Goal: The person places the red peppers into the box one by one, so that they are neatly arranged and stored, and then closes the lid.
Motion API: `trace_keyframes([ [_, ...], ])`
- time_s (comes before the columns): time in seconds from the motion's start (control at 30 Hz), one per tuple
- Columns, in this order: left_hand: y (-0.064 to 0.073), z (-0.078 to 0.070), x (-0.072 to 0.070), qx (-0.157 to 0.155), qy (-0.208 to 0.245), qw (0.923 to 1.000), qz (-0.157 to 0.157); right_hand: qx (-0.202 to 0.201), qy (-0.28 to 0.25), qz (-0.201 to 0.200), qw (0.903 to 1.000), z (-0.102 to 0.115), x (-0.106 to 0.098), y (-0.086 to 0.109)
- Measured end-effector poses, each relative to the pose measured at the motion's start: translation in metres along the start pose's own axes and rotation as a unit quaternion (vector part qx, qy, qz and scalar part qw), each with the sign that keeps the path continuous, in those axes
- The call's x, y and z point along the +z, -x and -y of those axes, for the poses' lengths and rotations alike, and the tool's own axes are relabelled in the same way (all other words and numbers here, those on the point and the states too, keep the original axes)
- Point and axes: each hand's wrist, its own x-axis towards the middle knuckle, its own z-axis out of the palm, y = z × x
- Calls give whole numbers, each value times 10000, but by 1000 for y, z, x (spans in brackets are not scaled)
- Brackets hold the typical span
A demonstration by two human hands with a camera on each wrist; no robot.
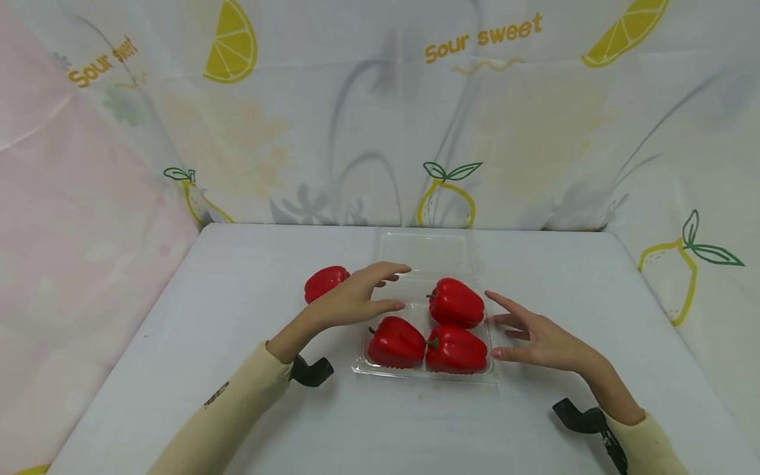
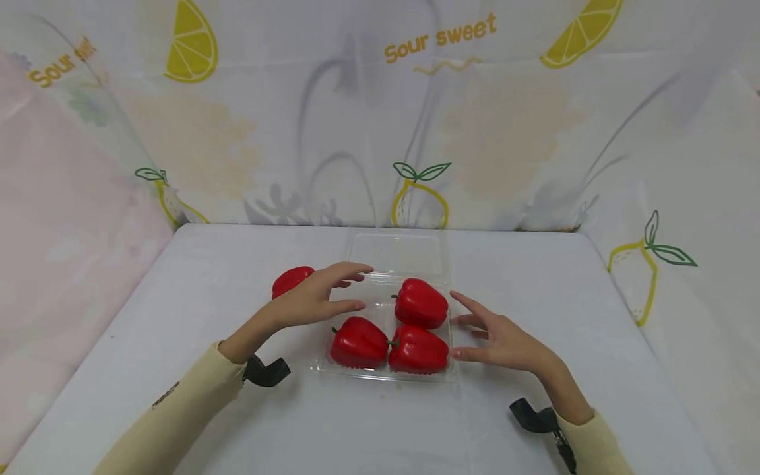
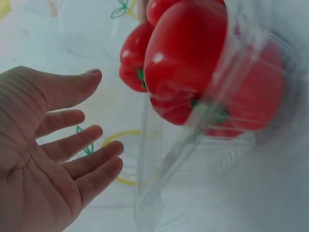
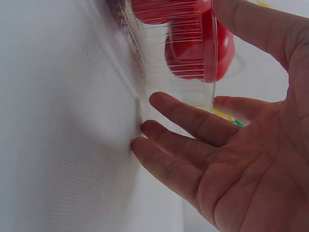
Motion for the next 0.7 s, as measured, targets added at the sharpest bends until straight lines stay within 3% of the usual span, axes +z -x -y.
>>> trace_keyframes([
  [0.17,6,7,-5,163,45,9996,-208,33,41,-18,10000,-1,-1,0],
  [0.57,21,20,-23,15,-221,9985,-510,75,41,-30,10000,0,1,-1],
  [0.7,25,28,-29,114,-349,9972,-655,110,26,-19,9999,0,0,-1],
])
